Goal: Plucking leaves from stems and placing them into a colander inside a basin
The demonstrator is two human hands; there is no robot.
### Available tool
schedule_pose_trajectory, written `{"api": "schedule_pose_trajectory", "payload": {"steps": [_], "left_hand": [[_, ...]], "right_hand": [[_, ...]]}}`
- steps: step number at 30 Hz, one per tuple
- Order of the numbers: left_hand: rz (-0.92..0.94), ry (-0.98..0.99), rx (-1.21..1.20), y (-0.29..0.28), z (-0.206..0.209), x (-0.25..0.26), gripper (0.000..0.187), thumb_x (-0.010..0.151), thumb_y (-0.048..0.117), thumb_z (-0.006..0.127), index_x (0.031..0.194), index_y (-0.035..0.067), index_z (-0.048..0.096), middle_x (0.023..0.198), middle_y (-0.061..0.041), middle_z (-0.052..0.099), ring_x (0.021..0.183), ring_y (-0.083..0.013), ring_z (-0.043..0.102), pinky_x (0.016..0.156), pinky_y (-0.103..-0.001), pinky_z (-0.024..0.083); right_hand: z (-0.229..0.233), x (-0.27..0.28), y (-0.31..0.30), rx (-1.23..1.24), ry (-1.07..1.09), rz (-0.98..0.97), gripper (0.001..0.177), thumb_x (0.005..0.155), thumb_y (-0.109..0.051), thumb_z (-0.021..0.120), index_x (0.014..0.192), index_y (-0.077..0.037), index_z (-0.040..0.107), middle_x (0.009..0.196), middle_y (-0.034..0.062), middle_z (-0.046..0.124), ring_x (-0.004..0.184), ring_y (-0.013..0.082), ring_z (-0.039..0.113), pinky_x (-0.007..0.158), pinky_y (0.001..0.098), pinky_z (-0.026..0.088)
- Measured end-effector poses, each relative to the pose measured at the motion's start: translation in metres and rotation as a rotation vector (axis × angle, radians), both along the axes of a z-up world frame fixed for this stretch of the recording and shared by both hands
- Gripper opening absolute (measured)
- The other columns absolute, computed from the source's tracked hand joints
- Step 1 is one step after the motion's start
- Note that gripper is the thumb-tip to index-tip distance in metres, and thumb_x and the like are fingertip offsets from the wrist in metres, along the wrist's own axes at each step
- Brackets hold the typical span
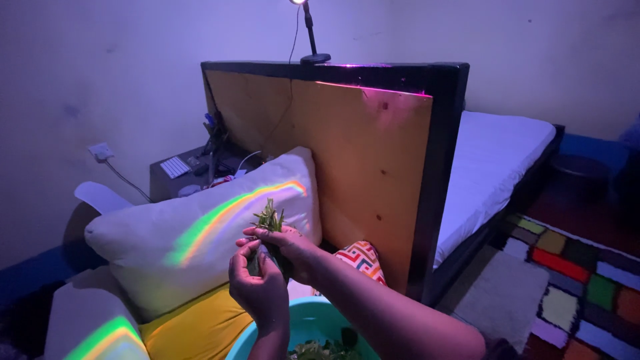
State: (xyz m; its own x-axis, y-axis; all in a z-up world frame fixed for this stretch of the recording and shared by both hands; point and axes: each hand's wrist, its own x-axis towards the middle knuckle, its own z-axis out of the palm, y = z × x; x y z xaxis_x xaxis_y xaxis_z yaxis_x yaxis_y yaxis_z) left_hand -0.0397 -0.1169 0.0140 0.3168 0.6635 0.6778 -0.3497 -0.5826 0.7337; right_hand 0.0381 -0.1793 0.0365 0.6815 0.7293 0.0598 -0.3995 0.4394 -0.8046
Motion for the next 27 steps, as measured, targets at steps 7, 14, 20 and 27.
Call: {"api": "schedule_pose_trajectory", "payload": {"steps": [7,14,20,27], "left_hand": [[-0.012,0.041,-0.009,0.008,-0.027,0.013,0.015,0.094,0.015,0.065,0.104,0.004,0.069,0.108,-0.013,0.068,0.106,-0.0336,0.064,0.095,-0.046,0.048],[0.237,0.148,0.287,0.018,-0.031,0.004,0.011,0.093,0.023,0.071,0.093,0.012,0.072,0.109,-0.012,0.063,0.105,-0.0346,0.058,0.090,-0.047,0.047],[-0.010,0.119,0.025,0.031,-0.029,0.011,0.032,0.094,0.032,0.078,0.102,0.003,0.064,0.098,-0.009,0.065,0.091,-0.0245,0.064,0.086,-0.039,0.052],[-0.461,0.173,-0.190,0.057,-0.065,0.018,0.019,0.098,0.020,0.070,0.112,0.007,0.071,0.105,-0.005,0.071,0.096,-0.0132,0.067,0.088,-0.030,0.054]], "right_hand": [[-0.022,0.012,0.010,-0.009,-0.059,0.003,0.027,0.108,-0.022,0.058,0.119,0.000,0.071,0.110,0.0083,0.076,0.096,0.0176,0.070,0.084,0.0342,0.060],[-0.053,0.018,0.022,-0.056,-0.068,-0.288,0.016,0.097,-0.023,0.069,0.104,-0.009,0.063,0.092,0.0066,0.071,0.084,0.0189,0.069,0.073,0.0342,0.060],[-0.084,0.033,0.028,-0.086,-0.212,-0.337,0.022,0.099,-0.030,0.071,0.107,-0.012,0.062,0.091,0.0039,0.066,0.078,0.0131,0.063,0.064,0.0294,0.054],[-0.050,-0.002,0.024,-0.089,0.133,-0.056,0.079,0.088,-0.078,0.043,0.095,-0.002,0.067,0.086,0.0110,0.072,0.072,0.0199,0.070,0.063,0.0333,0.059]]}}
